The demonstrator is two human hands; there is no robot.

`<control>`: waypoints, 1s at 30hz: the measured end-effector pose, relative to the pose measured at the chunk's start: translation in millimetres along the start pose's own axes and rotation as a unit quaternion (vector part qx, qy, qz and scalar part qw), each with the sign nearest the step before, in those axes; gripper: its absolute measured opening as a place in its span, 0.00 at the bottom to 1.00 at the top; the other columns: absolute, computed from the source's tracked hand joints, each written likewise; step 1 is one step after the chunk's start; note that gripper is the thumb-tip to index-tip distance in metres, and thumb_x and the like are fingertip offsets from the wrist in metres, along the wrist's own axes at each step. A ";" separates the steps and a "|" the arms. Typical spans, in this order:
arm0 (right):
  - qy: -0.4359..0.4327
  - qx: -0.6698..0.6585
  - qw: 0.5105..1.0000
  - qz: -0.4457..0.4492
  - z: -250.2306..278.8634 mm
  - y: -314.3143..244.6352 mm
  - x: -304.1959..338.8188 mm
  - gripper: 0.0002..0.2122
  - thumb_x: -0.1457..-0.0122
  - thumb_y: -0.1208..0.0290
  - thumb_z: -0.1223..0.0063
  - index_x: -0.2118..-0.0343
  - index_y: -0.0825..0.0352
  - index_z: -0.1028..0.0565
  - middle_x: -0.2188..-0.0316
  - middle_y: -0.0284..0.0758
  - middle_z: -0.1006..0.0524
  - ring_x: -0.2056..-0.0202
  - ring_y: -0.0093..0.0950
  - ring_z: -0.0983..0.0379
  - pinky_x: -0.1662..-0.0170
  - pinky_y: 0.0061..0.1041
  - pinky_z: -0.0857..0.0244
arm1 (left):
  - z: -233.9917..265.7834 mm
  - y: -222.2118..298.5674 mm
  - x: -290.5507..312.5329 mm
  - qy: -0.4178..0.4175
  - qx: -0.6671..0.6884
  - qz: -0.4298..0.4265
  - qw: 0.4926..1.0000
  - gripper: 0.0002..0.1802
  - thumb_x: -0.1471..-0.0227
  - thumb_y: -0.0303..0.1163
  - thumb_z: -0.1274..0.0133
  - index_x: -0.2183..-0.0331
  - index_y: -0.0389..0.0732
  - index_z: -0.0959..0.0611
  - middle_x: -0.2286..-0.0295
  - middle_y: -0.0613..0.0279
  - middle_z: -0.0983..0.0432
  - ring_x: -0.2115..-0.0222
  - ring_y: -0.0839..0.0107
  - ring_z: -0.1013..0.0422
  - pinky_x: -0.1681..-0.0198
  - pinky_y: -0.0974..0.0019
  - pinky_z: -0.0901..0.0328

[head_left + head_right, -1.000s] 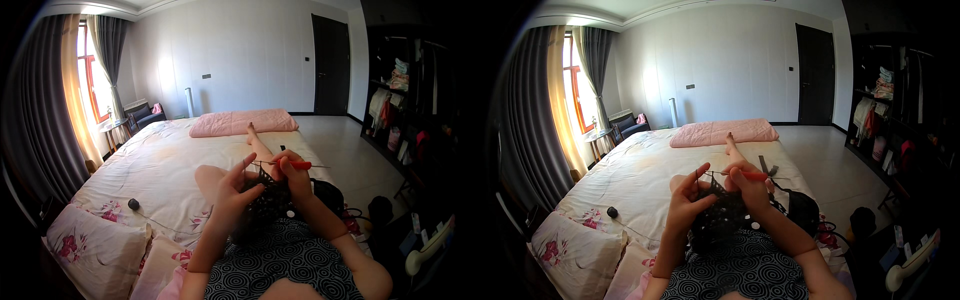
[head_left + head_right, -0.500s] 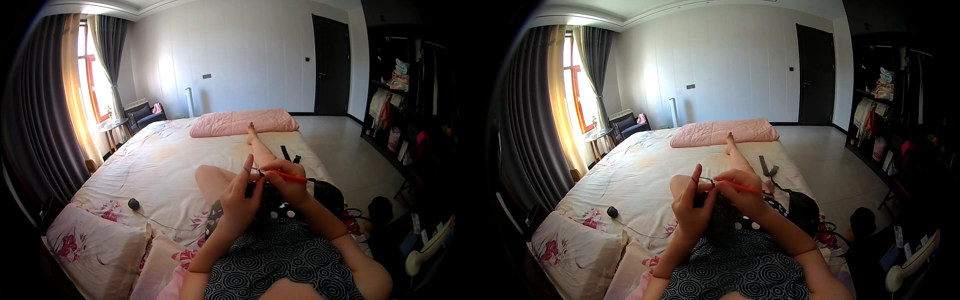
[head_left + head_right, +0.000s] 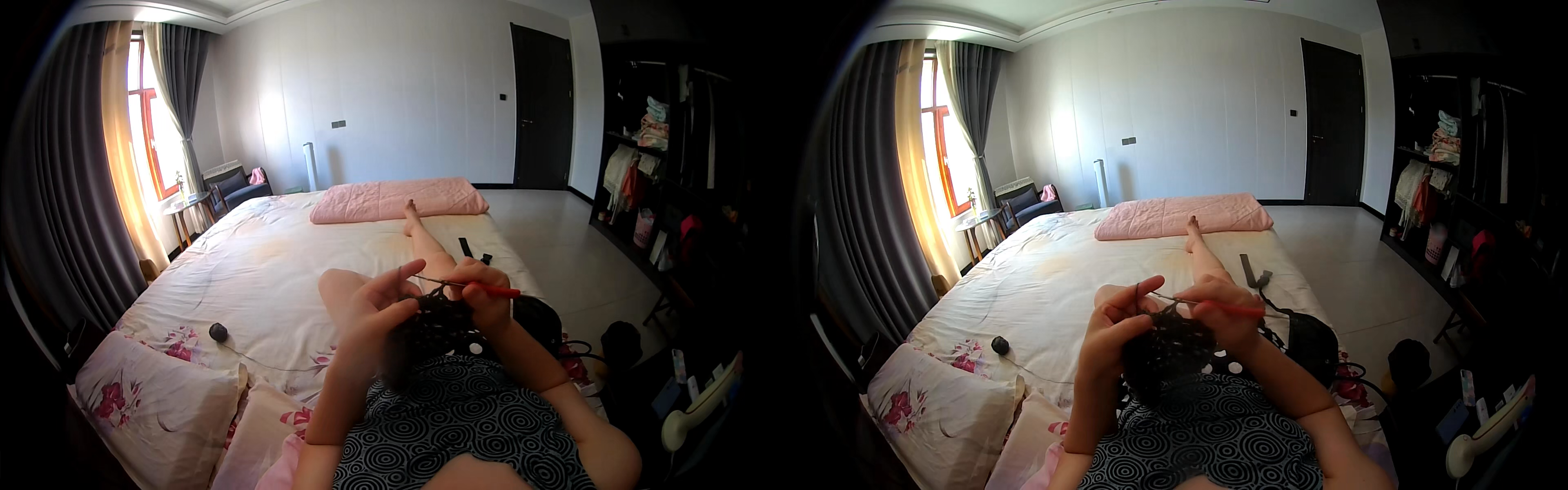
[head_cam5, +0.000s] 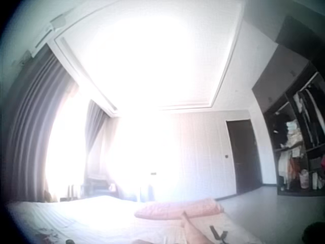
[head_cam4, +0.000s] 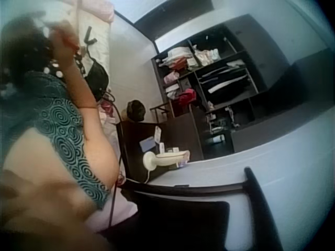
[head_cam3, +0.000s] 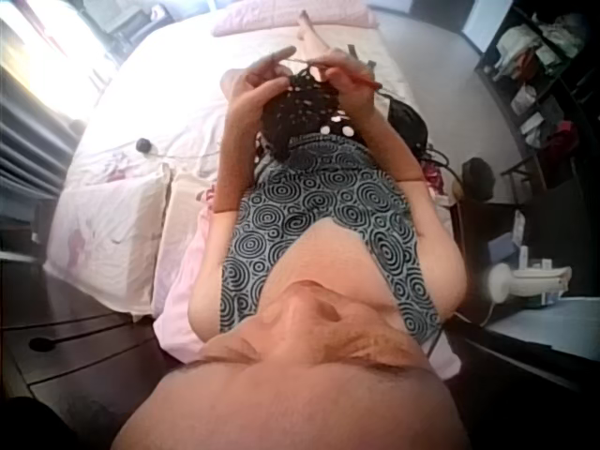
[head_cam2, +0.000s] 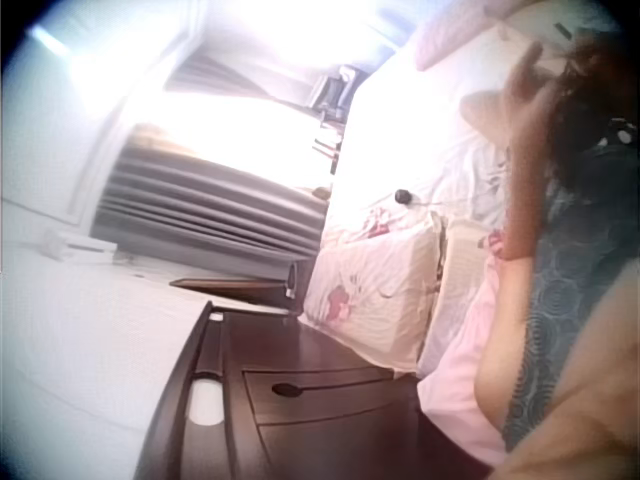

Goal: The person lies on a bed and crochets a dark fabric using a red crochet hook and a ball of yarn. They manipulate the yarn and hook to create stitches, occasionally pausing to adjust the fabric or the yarn ball.

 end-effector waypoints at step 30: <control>-0.084 0.040 0.995 0.027 6.8 -16.8 -12.5 0.07 0.54 0.71 0.48 0.77 0.71 0.25 0.81 0.34 0.29 0.79 0.22 0.35 0.76 0.18 0.43 | -0.5 -0.7 3.2 0.055 -0.054 -0.023 0.997 0.25 0.53 0.21 0.57 0.51 0.30 0.37 0.70 0.61 0.30 0.69 0.78 0.34 0.65 0.78 0.38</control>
Point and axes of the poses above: each hand's wrist, its own x-axis away from the middle knuckle, its own z-axis out of the back of the hand, y = z × x, the point moved 3 cm from there along -x, towards the middle knuckle
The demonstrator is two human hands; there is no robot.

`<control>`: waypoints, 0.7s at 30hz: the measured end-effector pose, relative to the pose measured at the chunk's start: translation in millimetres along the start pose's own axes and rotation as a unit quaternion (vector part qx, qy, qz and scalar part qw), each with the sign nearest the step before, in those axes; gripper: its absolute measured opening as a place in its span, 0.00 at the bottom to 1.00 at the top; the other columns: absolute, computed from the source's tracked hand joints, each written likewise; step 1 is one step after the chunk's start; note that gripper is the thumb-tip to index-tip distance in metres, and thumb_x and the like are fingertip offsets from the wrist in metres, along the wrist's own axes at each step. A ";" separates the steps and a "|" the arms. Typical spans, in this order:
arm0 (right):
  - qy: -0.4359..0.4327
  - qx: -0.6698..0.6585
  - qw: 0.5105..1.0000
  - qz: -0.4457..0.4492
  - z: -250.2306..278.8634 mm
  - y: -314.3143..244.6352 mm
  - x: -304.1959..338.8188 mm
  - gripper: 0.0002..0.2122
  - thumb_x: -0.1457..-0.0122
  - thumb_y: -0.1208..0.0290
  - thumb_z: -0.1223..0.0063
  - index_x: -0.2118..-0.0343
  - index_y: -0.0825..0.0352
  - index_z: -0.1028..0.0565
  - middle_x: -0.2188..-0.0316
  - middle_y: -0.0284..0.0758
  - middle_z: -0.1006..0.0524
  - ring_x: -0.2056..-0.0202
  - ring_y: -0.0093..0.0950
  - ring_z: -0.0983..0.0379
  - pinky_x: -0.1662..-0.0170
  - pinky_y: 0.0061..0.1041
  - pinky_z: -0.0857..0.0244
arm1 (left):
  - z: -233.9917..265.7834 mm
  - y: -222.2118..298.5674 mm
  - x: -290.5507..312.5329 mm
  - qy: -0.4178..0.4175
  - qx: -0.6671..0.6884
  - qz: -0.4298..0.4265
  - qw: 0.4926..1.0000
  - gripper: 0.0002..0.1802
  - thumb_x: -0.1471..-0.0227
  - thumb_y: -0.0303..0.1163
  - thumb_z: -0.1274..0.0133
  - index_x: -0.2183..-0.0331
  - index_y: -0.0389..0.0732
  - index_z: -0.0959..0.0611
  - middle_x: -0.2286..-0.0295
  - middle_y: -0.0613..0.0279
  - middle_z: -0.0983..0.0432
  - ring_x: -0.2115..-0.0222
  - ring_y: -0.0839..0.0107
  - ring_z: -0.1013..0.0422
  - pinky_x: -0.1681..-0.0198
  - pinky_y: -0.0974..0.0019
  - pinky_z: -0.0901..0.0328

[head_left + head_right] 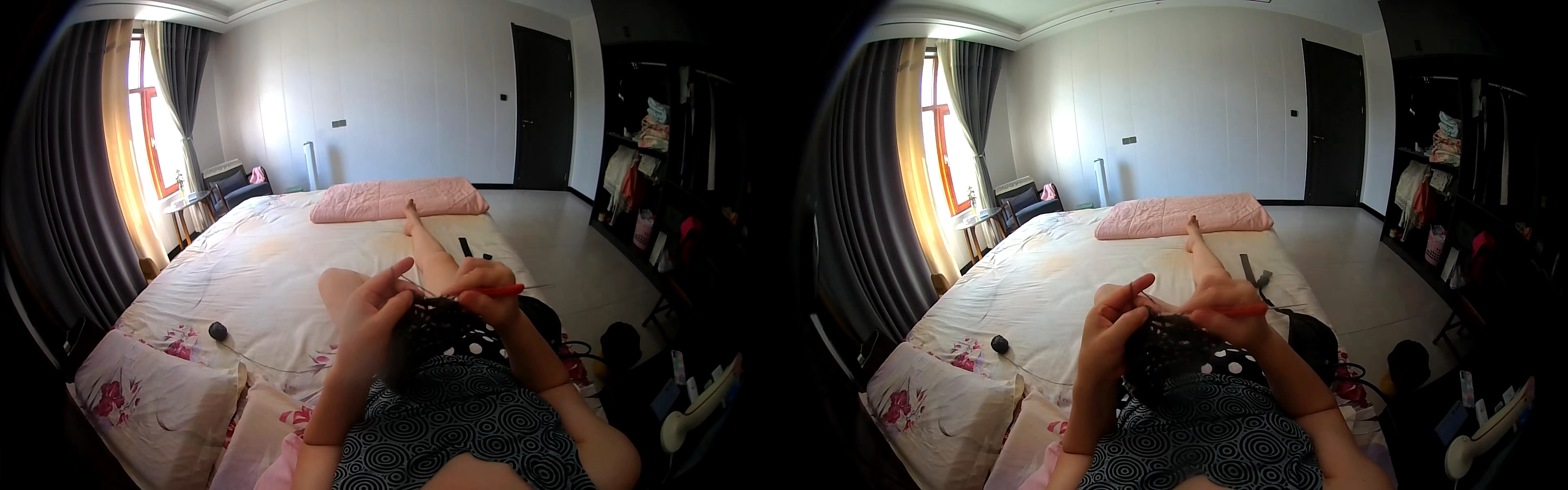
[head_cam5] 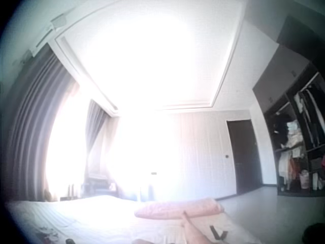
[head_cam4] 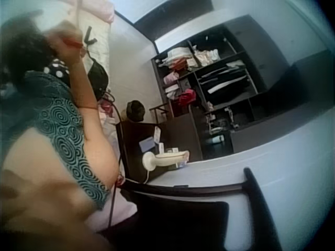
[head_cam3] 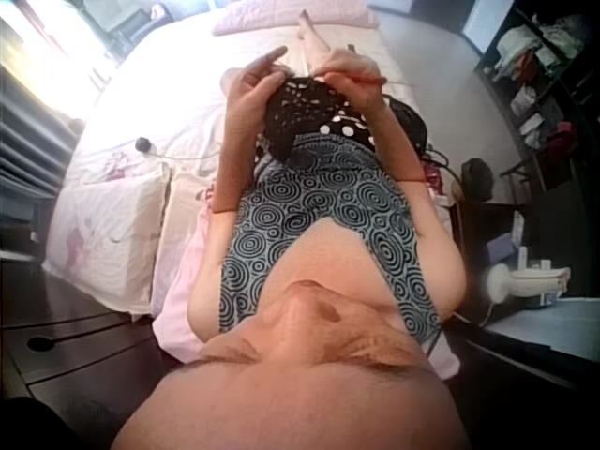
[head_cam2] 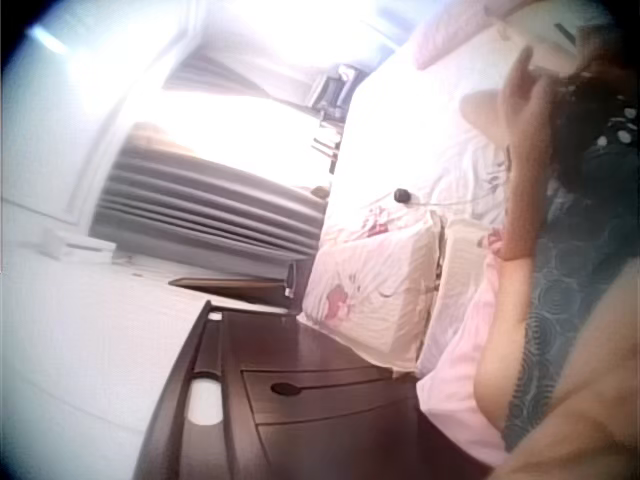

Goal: The person lies on a bed and crochets a dark fabric using a red crochet hook and a ball of yarn. They manipulate the yarn and hook to create stitches, occasionally pausing to adjust the fabric or the yarn ball.

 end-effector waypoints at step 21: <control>0.163 -0.157 0.952 -0.205 5.8 56.0 16.6 0.12 0.49 0.63 0.49 0.75 0.70 0.29 0.79 0.29 0.31 0.75 0.17 0.36 0.70 0.15 0.42 | 7.7 -7.0 -14.7 -0.026 -0.118 -0.018 0.993 0.40 0.66 0.15 0.46 0.48 0.33 0.42 0.71 0.65 0.34 0.70 0.80 0.36 0.65 0.79 0.39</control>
Point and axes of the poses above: each hand's wrist, its own x-axis away from the middle knuckle, its own z-axis out of the back of the hand, y = z × x, the point moved 3 cm from there along -x, towards the middle knuckle
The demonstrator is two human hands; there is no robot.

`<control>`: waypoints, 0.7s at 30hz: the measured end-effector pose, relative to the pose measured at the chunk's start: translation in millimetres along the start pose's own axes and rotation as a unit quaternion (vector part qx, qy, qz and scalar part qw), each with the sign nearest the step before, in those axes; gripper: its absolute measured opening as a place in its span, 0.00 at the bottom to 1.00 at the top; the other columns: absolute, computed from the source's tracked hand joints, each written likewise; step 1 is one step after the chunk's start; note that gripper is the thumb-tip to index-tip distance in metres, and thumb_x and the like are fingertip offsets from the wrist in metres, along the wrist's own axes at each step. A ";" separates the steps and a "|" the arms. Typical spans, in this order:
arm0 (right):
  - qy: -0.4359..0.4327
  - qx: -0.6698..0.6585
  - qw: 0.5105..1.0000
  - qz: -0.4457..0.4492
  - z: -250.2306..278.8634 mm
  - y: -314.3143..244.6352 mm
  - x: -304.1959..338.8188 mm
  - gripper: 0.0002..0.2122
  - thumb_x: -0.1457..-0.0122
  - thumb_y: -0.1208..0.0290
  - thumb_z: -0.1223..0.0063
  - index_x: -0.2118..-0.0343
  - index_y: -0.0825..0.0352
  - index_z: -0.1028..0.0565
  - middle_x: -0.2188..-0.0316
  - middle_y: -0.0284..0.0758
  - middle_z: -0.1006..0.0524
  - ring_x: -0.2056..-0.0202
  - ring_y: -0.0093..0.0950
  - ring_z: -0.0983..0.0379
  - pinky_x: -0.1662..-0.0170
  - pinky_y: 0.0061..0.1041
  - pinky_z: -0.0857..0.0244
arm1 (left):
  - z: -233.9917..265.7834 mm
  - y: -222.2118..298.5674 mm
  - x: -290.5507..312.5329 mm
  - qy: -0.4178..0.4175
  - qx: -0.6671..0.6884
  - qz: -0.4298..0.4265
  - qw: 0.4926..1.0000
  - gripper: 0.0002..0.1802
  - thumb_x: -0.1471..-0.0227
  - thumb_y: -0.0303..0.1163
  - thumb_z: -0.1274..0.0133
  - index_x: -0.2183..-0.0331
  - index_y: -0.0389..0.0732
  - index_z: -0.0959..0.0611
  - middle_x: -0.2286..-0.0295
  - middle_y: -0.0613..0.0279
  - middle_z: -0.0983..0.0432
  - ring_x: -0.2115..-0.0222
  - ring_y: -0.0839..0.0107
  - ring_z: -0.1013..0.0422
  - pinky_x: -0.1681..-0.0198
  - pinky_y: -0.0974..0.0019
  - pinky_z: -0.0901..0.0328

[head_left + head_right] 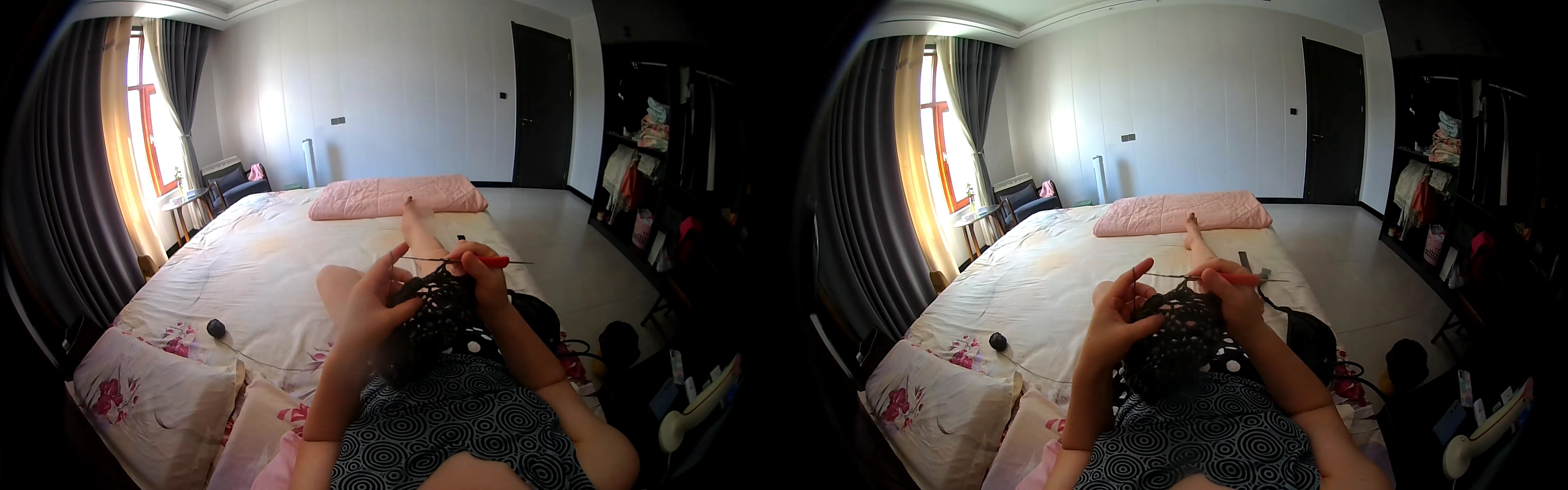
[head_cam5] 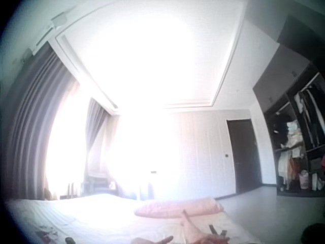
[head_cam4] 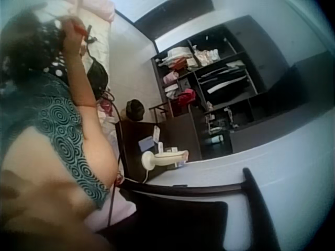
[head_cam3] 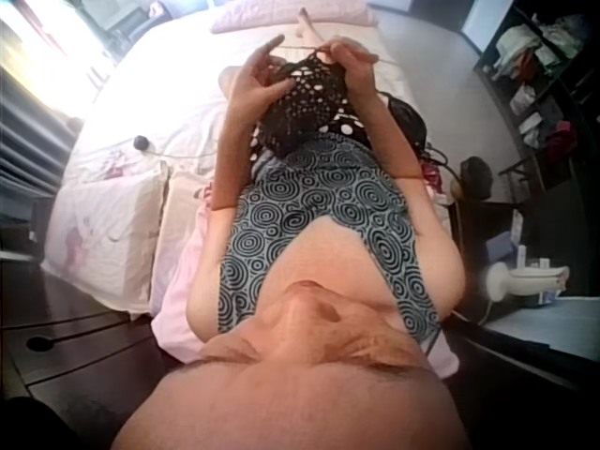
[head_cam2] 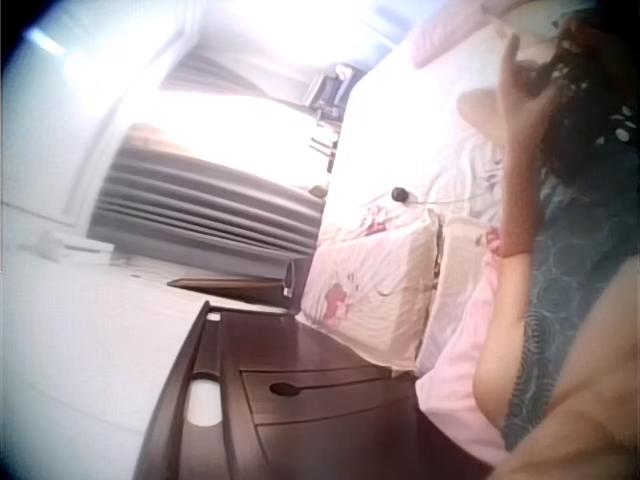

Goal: The person lies on a bed and crochets a dark fabric using a red crochet hook and a ball of yarn. They manipulate the yarn and hook to create stitches, occasionally pausing to adjust the fabric or the yarn ball.

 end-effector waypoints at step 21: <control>0.054 -0.145 0.985 -0.081 17.3 25.0 -7.0 0.14 0.47 0.59 0.51 0.69 0.67 0.30 0.81 0.26 0.34 0.76 0.18 0.38 0.70 0.16 0.42 | 41.2 -6.8 -9.0 0.077 -0.177 -0.044 0.980 0.49 0.74 0.20 0.37 0.47 0.43 0.41 0.81 0.70 0.32 0.82 0.84 0.39 0.76 0.81 0.42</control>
Point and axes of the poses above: each hand's wrist, its own x-axis away from the middle knuckle, its own z-axis out of the back of the hand, y = z × x, the point moved 3 cm from there along -x, towards the middle knuckle
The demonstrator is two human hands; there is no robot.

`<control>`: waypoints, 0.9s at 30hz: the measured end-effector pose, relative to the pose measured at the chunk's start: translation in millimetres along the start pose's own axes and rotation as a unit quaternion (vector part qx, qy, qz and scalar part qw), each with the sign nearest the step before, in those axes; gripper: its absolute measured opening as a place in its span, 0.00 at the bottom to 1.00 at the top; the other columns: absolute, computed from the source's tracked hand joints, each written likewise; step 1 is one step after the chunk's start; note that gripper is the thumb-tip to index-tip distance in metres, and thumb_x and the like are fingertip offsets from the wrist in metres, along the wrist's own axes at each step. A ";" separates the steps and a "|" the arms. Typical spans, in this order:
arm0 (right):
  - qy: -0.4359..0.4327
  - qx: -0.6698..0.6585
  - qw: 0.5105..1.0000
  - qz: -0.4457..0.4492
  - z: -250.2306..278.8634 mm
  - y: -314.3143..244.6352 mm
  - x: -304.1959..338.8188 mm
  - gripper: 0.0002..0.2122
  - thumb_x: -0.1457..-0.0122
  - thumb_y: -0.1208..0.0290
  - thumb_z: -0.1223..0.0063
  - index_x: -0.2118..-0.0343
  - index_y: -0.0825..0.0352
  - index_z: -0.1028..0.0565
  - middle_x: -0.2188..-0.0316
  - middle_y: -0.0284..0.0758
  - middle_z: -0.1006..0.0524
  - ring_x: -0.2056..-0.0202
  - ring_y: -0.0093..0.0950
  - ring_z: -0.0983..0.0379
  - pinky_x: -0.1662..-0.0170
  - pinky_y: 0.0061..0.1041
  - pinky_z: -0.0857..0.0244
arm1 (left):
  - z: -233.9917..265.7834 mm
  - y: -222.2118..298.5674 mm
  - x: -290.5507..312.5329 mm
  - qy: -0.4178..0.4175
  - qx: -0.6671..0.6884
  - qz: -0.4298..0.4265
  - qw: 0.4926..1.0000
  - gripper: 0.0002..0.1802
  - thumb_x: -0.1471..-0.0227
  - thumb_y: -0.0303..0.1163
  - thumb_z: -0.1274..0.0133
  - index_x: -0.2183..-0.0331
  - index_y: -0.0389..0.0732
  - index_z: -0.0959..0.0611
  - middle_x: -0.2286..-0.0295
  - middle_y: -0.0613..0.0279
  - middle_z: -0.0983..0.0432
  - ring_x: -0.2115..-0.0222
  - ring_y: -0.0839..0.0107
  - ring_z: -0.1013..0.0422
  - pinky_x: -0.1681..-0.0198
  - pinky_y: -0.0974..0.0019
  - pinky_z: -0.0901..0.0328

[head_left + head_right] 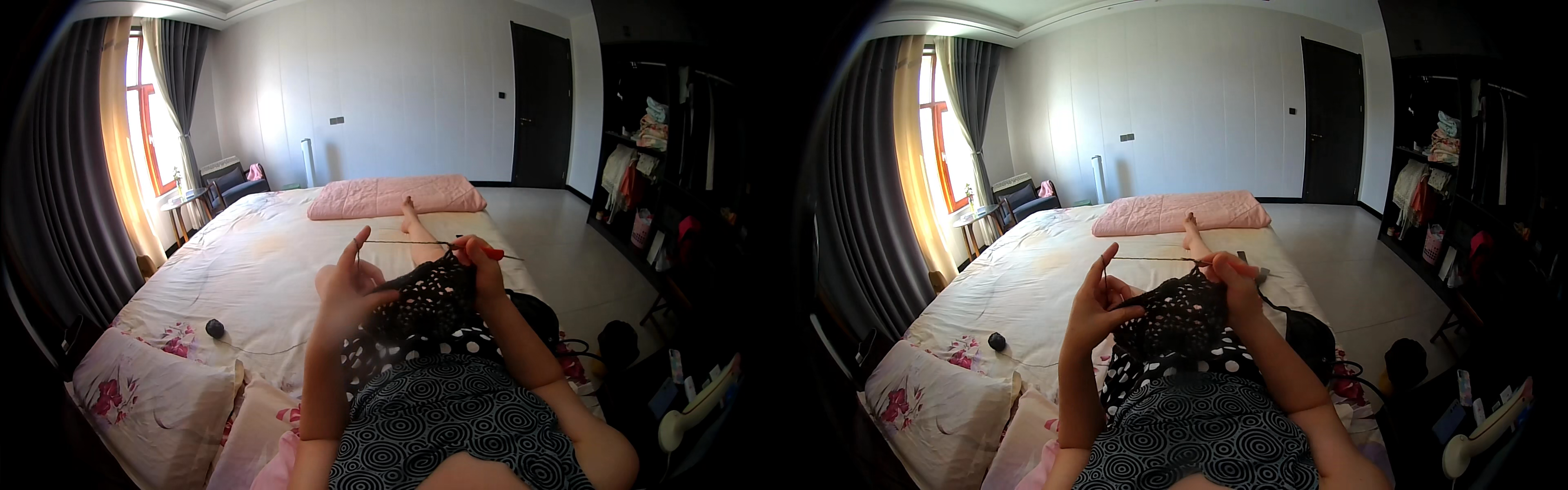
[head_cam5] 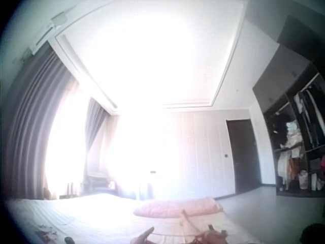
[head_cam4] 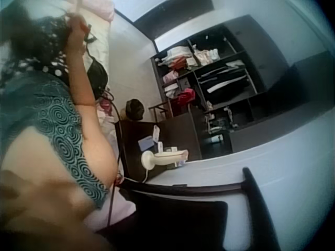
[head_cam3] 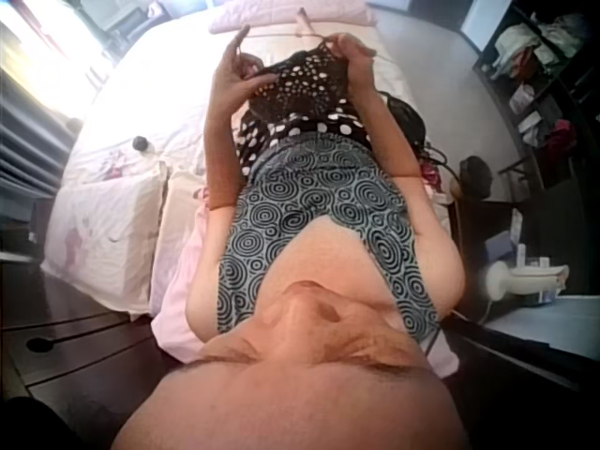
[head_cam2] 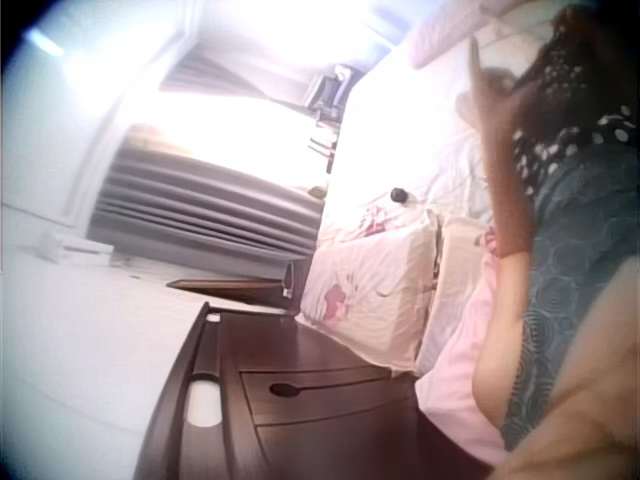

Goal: The person lies on a bed and crochets a dark fabric using a red crochet hook and a ball of yarn. They manipulate the yarn and hook to create stitches, occasionally pausing to adjust the fabric or the yarn ball.

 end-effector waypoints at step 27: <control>-0.019 0.013 0.998 -0.063 -7.2 31.8 -1.3 0.14 0.45 0.60 0.56 0.66 0.68 0.31 0.76 0.30 0.29 0.75 0.19 0.32 0.69 0.16 0.36 | -26.0 -37.8 -10.1 -0.095 0.081 0.045 0.991 0.30 0.54 0.22 0.51 0.48 0.39 0.40 0.69 0.65 0.30 0.69 0.80 0.35 0.64 0.78 0.39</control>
Point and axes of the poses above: each hand's wrist, its own x-axis away from the middle knuckle, its own z-axis out of the back of the hand, y = z × x, the point moved 3 cm from there along -x, towards the middle knuckle
